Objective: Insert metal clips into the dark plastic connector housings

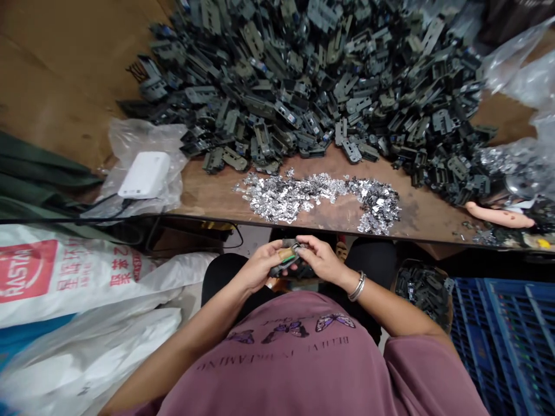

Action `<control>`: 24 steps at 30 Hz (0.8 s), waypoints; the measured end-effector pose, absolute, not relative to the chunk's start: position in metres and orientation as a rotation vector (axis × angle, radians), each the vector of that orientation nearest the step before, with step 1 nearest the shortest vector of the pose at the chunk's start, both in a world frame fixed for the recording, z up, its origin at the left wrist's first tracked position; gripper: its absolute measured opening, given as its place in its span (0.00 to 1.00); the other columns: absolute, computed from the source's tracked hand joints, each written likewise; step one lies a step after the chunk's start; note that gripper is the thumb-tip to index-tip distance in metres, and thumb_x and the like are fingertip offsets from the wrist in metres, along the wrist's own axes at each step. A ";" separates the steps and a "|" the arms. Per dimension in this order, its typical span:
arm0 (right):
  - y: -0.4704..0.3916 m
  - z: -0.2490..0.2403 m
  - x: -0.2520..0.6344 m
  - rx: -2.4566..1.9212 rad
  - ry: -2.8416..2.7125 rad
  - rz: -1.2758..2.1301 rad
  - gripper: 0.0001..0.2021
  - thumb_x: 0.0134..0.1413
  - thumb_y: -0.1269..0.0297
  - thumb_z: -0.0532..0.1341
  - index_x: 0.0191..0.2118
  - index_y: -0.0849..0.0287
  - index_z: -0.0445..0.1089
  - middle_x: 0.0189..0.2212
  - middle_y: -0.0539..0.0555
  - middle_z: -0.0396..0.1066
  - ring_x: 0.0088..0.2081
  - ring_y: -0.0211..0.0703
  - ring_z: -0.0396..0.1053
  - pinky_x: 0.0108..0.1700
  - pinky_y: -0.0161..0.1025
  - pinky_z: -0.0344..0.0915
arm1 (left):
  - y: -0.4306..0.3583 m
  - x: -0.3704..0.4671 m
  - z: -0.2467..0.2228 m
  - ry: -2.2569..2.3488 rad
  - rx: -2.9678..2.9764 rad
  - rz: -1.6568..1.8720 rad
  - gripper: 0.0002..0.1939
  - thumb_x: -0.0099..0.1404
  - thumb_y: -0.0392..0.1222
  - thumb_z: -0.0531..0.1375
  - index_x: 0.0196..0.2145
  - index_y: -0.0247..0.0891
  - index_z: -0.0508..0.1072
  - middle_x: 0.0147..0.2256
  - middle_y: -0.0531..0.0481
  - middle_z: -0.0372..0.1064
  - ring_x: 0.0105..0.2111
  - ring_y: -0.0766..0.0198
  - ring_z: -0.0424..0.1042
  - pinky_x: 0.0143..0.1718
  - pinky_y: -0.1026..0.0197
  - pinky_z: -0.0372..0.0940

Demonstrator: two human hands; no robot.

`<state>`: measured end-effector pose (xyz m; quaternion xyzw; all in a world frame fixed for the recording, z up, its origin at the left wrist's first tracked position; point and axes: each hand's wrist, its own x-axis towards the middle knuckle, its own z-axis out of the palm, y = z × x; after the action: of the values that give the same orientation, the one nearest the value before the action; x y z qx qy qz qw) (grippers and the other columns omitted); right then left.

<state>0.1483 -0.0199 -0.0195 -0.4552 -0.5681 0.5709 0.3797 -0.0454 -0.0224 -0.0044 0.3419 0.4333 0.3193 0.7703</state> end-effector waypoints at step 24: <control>0.015 -0.006 0.180 -1.323 -1.862 0.612 0.06 0.58 0.63 0.62 0.31 0.58 0.71 0.26 0.51 0.74 0.26 0.38 0.70 0.31 0.35 0.67 | -0.010 -0.009 0.005 1.014 0.831 0.895 0.17 0.51 0.38 0.63 0.41 0.37 0.70 0.38 0.48 0.74 0.38 0.62 0.72 0.39 0.61 0.68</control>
<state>0.1805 0.0149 -0.0057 -0.5179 -0.7288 0.2394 0.3786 -0.0087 -0.0101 0.0050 0.3731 0.4556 0.4019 0.7012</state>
